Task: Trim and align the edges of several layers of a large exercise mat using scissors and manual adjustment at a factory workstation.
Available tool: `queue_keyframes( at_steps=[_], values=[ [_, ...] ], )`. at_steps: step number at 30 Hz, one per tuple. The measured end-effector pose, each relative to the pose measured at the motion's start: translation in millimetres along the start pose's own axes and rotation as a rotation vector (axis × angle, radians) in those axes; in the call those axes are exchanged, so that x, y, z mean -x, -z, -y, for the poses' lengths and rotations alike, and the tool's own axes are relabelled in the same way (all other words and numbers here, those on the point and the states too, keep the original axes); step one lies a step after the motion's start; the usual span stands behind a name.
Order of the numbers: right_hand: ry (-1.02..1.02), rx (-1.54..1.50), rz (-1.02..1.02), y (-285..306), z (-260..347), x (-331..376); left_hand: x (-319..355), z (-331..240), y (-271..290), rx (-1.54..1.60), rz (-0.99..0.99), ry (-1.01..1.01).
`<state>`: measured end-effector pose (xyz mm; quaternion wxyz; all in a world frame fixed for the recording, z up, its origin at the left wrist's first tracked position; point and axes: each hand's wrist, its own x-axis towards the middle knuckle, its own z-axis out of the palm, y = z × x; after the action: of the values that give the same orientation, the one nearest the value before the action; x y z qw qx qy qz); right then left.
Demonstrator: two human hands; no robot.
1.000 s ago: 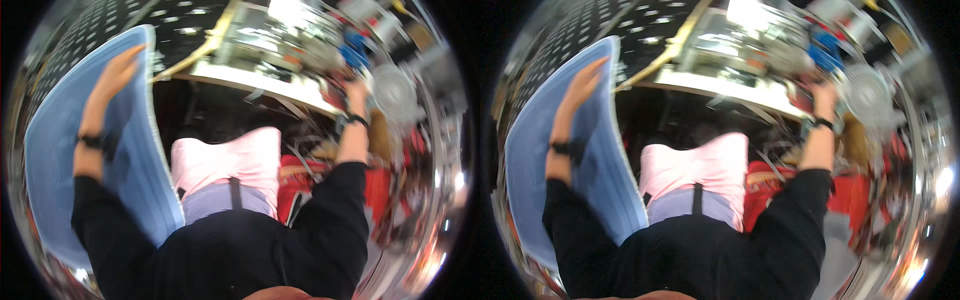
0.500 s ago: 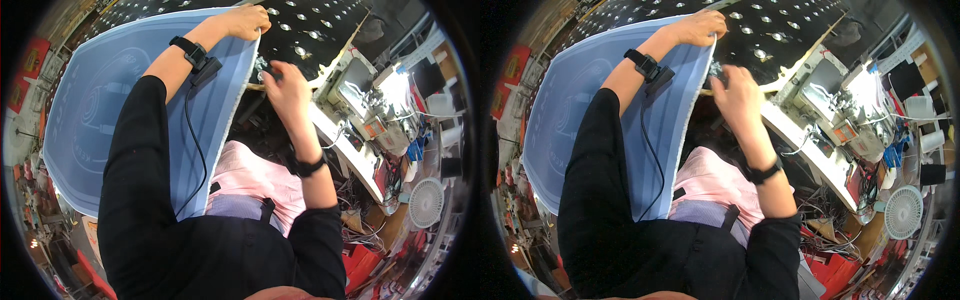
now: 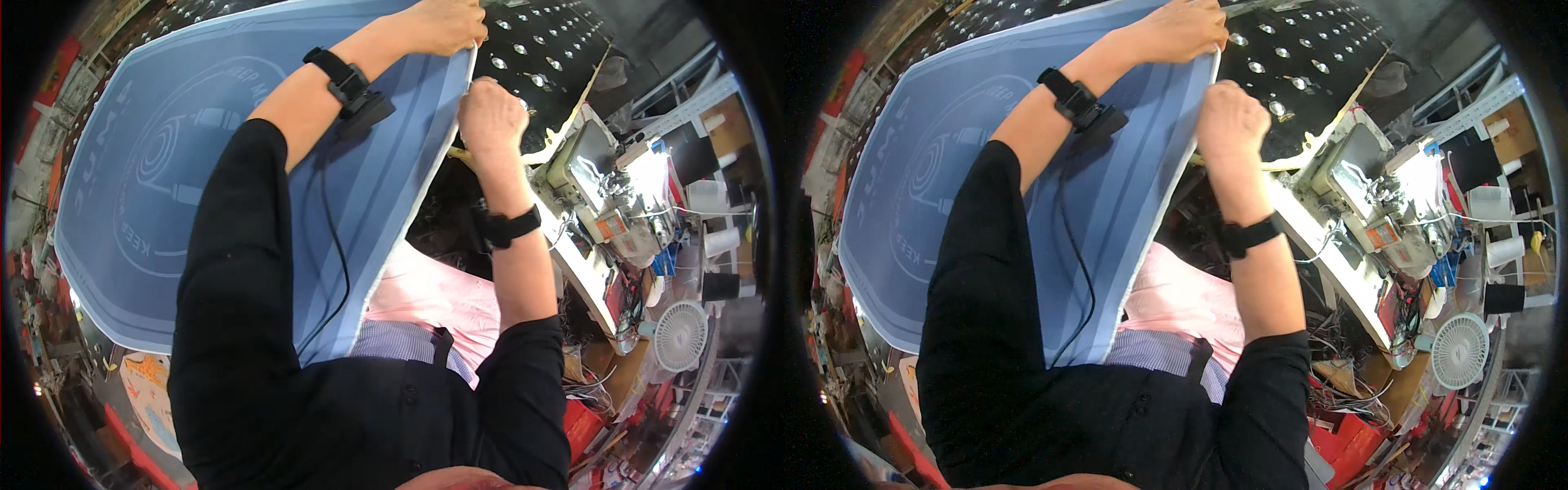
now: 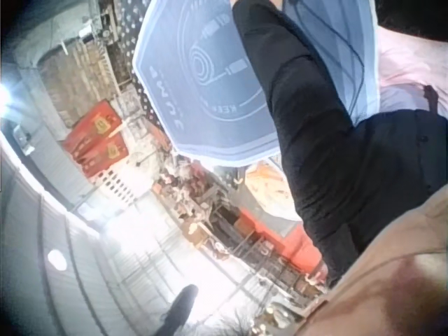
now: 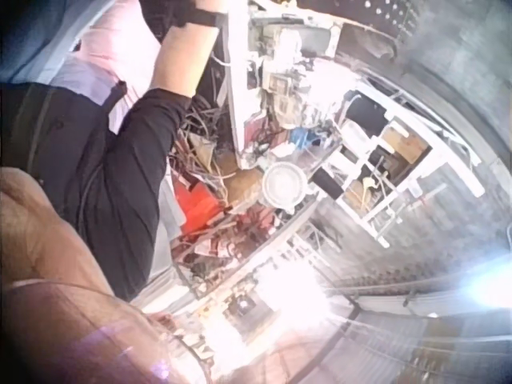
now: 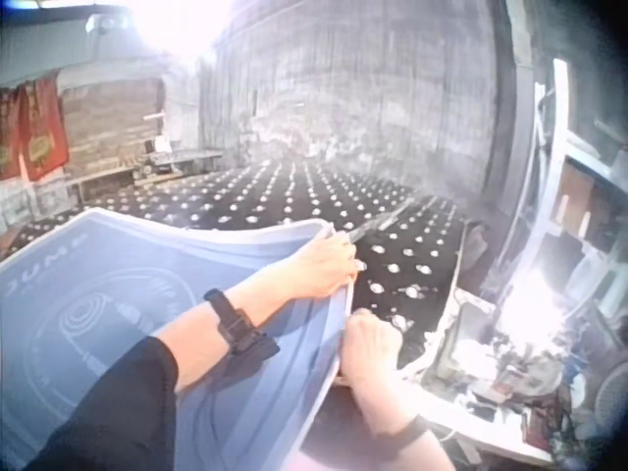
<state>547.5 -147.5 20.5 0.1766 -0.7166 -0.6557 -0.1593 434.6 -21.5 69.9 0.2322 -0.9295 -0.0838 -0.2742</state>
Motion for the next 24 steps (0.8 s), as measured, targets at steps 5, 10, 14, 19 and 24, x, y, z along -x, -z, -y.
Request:
queue_keyframes(
  at_steps=[5, 10, 14, 19, 24],
  values=[
    [-0.215, -0.046, -0.106, 21, -79, -5, -54, 6, -30, -0.116, -0.161, 0.099],
    [-0.32, -1.061, -0.252, -13, -143, 3, -97, -20, -89, 0.007, -0.229, 0.097],
    [-0.371, -1.938, -0.259, -26, -143, -12, -103, -42, -121, -0.06, -0.164, 0.271],
    [-0.534, -2.064, -0.514, -65, -152, -38, -96, -48, -150, 0.394, 0.441, 0.268],
    [-0.495, -1.691, -0.348, -67, -143, -30, -80, -62, -161, 0.276, 0.391, 0.351]
  ],
)
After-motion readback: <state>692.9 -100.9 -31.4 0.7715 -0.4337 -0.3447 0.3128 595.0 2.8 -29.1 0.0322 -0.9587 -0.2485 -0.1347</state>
